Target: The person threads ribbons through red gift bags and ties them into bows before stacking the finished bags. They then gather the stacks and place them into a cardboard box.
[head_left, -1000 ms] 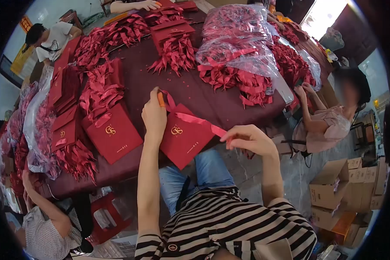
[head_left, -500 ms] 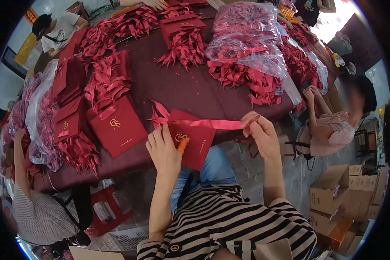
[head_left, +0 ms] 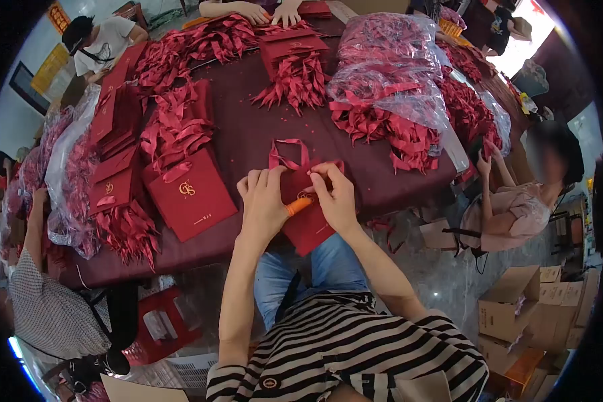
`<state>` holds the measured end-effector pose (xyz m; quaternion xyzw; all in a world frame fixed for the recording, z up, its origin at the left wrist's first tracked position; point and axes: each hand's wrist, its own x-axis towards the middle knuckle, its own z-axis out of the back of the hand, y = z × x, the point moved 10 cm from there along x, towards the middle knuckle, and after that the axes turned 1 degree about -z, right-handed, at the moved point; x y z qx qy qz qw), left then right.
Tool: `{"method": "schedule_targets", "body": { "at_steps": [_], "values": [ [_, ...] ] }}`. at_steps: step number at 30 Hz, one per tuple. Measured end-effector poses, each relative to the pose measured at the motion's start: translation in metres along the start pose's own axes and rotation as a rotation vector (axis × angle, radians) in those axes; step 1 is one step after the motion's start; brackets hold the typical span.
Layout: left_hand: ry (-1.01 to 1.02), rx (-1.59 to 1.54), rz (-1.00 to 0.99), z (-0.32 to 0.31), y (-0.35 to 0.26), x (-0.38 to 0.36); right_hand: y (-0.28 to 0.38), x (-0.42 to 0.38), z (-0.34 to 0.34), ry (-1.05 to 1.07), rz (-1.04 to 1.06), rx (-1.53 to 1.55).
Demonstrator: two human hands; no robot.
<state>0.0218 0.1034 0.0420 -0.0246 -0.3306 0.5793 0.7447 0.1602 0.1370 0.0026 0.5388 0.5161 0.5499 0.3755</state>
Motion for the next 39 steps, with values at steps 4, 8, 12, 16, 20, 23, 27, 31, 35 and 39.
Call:
{"method": "schedule_targets", "body": {
  "at_steps": [4,8,12,16,20,23,27,31,35,39],
  "values": [
    [0.104,-0.049,0.145,-0.003,0.018,-0.021,0.000,-0.003,0.004,-0.049,0.031,-0.147],
    [-0.043,-0.032,0.156,0.010,0.008,-0.019,-0.005,-0.002,0.007,-0.027,0.035,-0.249],
    [-0.050,0.030,0.080,0.016,-0.005,-0.014,0.035,-0.011,-0.009,-0.002,0.315,-0.539],
    [0.075,-0.226,0.212,-0.002,0.024,-0.021,0.028,-0.009,-0.011,0.070,0.265,-0.566],
    [0.113,-0.430,0.300,-0.003,0.037,-0.028,0.033,-0.011,-0.021,0.106,0.306,-0.662],
    [0.129,-0.454,0.371,-0.009,0.045,-0.031,0.042,-0.013,-0.033,0.112,0.405,-0.755],
    [0.098,-0.468,0.406,-0.010,0.049,-0.032,0.048,-0.015,-0.040,0.098,0.502,-0.860],
    [0.056,-0.478,0.404,-0.010,0.052,-0.034,0.044,-0.014,-0.042,0.122,0.463,-0.875],
    [0.026,-0.509,0.395,-0.010,0.054,-0.035,0.047,-0.015,-0.047,0.139,0.517,-0.882],
    [0.002,-0.504,0.380,-0.007,0.051,-0.034,0.044,-0.016,-0.051,0.168,0.525,-0.903]
  ]
}}
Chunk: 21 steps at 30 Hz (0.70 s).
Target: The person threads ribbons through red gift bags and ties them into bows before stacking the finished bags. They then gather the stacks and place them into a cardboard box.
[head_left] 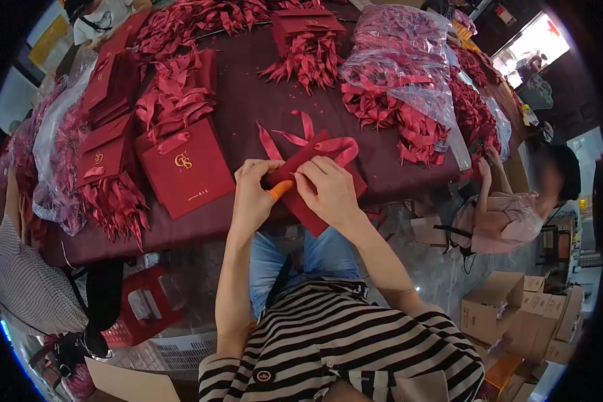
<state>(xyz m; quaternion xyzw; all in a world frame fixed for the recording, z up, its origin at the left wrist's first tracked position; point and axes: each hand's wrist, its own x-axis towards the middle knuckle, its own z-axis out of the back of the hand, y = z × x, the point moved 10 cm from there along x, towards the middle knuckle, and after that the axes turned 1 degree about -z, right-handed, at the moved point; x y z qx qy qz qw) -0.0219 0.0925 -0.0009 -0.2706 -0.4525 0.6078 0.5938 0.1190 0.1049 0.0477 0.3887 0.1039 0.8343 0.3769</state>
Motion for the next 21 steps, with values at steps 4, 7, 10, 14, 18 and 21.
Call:
{"method": "schedule_targets", "body": {
  "at_steps": [4,7,10,14,18,21],
  "values": [
    [0.003,0.053,-0.013,-0.002,-0.002,0.000,0.006,0.003,0.001,-0.010,0.037,-0.039],
    [-0.053,0.074,-0.082,0.001,-0.008,-0.002,0.015,0.005,-0.001,0.019,0.065,-0.145],
    [-0.061,0.043,-0.062,0.002,-0.008,-0.002,0.014,0.007,-0.005,0.028,0.028,-0.139],
    [-0.087,0.071,-0.098,0.001,-0.011,-0.005,0.021,0.007,-0.006,0.055,0.047,-0.209],
    [-0.090,0.103,-0.168,0.001,-0.020,-0.006,0.019,0.008,-0.012,0.089,0.039,-0.258],
    [-0.124,0.104,-0.188,0.003,-0.025,-0.008,0.016,0.011,-0.014,0.098,0.006,-0.251]
  ]
}}
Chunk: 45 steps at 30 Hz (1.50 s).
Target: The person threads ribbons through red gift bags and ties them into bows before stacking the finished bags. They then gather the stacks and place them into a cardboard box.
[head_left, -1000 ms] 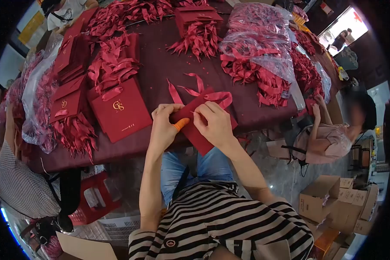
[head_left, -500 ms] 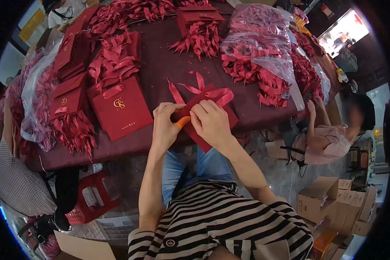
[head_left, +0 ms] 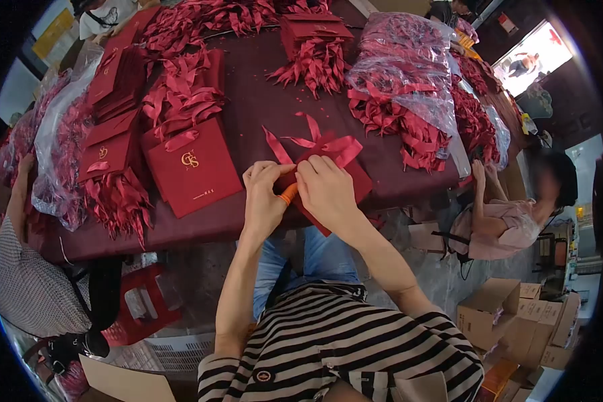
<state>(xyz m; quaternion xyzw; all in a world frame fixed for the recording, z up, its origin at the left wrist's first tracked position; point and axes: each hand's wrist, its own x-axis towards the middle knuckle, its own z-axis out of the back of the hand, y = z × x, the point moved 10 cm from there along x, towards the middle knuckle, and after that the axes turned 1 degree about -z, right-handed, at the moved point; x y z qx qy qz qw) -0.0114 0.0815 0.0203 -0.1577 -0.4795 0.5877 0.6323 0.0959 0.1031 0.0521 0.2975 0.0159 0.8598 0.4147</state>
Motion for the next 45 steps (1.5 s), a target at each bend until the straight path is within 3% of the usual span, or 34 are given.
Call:
{"method": "schedule_targets", "body": {
  "at_steps": [4,7,10,13,14,16,18,20,25,28,29,31,34,37,40,42,45],
  "values": [
    [0.015,-0.063,0.023,0.004,0.004,0.003,-0.011,0.003,0.000,0.070,-0.065,0.135],
    [0.077,-0.078,-0.005,-0.001,-0.001,0.002,-0.032,0.004,0.009,0.145,-0.240,0.423],
    [0.038,0.098,-0.248,-0.002,-0.032,-0.001,-0.032,0.005,0.009,0.212,-0.098,0.373],
    [0.020,-0.097,-0.158,0.005,-0.035,0.007,-0.037,0.003,0.015,0.215,-0.066,0.330],
    [0.021,-0.130,-0.045,0.009,-0.031,0.010,-0.035,0.002,0.023,0.164,-0.072,0.295],
    [0.224,-0.561,0.275,-0.010,0.002,0.018,-0.023,-0.006,0.028,0.099,0.017,0.185],
    [0.286,-0.581,0.280,-0.015,0.019,0.029,-0.006,-0.012,0.033,0.009,0.167,0.049],
    [0.714,-0.438,0.193,-0.041,0.008,0.023,-0.006,-0.017,0.032,0.000,0.179,0.035],
    [0.772,-0.611,0.246,-0.053,0.011,0.024,-0.013,-0.019,0.032,0.029,0.116,0.076],
    [0.309,-0.496,0.316,-0.028,0.036,0.046,-0.040,-0.024,0.024,0.180,-0.209,0.214],
    [0.314,-0.494,0.312,-0.031,0.036,0.043,-0.041,-0.025,0.024,0.175,-0.212,0.214],
    [0.092,-0.413,0.282,-0.015,0.019,0.041,-0.047,-0.028,0.021,0.183,-0.248,0.261],
    [-0.147,-0.129,0.061,-0.012,-0.014,0.034,-0.038,-0.023,0.026,0.176,-0.190,0.303],
    [-0.108,0.014,0.189,-0.027,0.004,0.030,-0.043,-0.007,0.041,0.109,-0.122,0.461],
    [-0.072,0.125,0.240,-0.034,0.009,0.027,-0.066,0.024,0.056,-0.079,-0.076,0.156],
    [-0.072,0.166,0.213,-0.035,0.008,0.028,-0.081,0.040,0.035,-0.081,-0.069,0.166],
    [-0.115,0.187,0.156,-0.034,0.008,0.031,-0.084,0.050,-0.013,0.128,-0.003,0.019]
  ]
}}
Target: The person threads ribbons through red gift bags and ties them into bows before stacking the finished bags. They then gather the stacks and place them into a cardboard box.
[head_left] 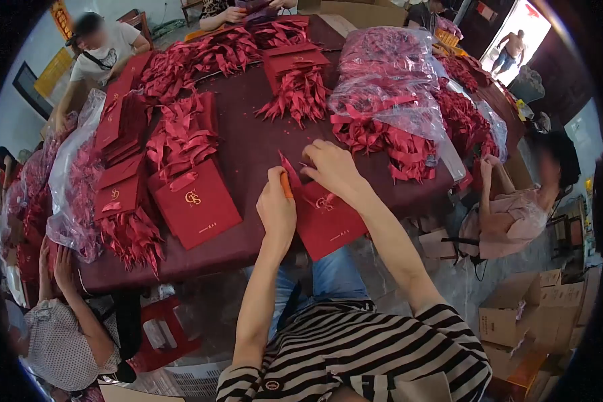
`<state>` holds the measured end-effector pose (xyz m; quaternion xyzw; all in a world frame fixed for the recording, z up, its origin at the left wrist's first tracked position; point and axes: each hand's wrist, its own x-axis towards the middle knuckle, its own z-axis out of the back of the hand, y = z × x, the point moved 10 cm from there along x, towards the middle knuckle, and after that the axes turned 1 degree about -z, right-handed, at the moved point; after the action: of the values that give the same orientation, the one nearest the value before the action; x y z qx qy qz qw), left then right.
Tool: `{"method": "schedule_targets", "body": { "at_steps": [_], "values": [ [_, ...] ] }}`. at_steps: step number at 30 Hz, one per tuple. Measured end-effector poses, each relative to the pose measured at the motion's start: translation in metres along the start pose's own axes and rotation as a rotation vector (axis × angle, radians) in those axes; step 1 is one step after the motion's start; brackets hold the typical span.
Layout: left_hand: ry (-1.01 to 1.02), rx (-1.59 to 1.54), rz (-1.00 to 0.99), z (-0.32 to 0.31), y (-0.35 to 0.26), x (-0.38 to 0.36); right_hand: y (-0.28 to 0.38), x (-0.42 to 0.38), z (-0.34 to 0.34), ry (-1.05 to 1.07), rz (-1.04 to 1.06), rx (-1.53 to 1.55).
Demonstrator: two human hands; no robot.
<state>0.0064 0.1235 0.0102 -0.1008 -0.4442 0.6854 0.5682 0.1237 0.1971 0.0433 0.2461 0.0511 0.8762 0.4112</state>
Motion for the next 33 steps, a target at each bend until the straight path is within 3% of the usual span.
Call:
{"method": "schedule_targets", "body": {
  "at_steps": [3,5,7,8,10,16,21,22,26,28,30,31,32,33],
  "values": [
    [0.009,0.036,-0.009,-0.001,0.002,0.002,-0.012,0.000,-0.023,0.149,-0.130,0.111],
    [-0.025,-0.002,-0.047,0.005,-0.001,0.004,-0.010,0.001,-0.011,0.060,-0.158,0.177],
    [-0.048,-0.041,-0.084,0.009,-0.005,0.005,-0.019,-0.005,-0.027,0.177,-0.319,0.793],
    [-0.085,-0.080,-0.156,0.013,-0.012,0.005,-0.021,-0.007,-0.029,0.179,-0.324,0.797],
    [-0.116,-0.122,-0.232,0.019,-0.020,0.004,-0.013,-0.011,-0.047,0.373,-0.335,1.101],
    [0.054,-0.422,-0.137,0.006,-0.007,0.009,-0.014,-0.021,-0.048,0.429,-0.366,1.248],
    [0.166,-0.681,0.112,-0.003,0.005,-0.016,-0.039,-0.031,-0.048,0.306,-0.406,1.258],
    [0.267,-0.601,0.180,-0.001,0.000,-0.028,-0.043,-0.032,-0.045,0.282,-0.421,1.287],
    [0.275,-0.574,0.183,0.007,-0.001,-0.040,-0.034,-0.035,-0.027,0.248,-0.378,1.319],
    [0.466,-0.559,0.157,-0.009,-0.002,-0.044,-0.018,-0.038,-0.022,0.387,-0.362,1.237],
    [0.505,-0.506,0.099,-0.003,-0.007,-0.043,-0.014,-0.035,-0.009,0.403,-0.331,1.249],
    [0.614,-0.563,0.168,-0.006,-0.005,-0.048,-0.020,-0.033,-0.006,0.393,-0.362,1.276],
    [0.724,-0.618,0.241,-0.010,-0.005,-0.056,-0.043,-0.027,0.003,0.232,-0.454,1.343],
    [0.730,-0.617,0.244,-0.004,-0.008,-0.058,-0.052,-0.017,0.015,0.147,-0.398,1.474]
  ]
}}
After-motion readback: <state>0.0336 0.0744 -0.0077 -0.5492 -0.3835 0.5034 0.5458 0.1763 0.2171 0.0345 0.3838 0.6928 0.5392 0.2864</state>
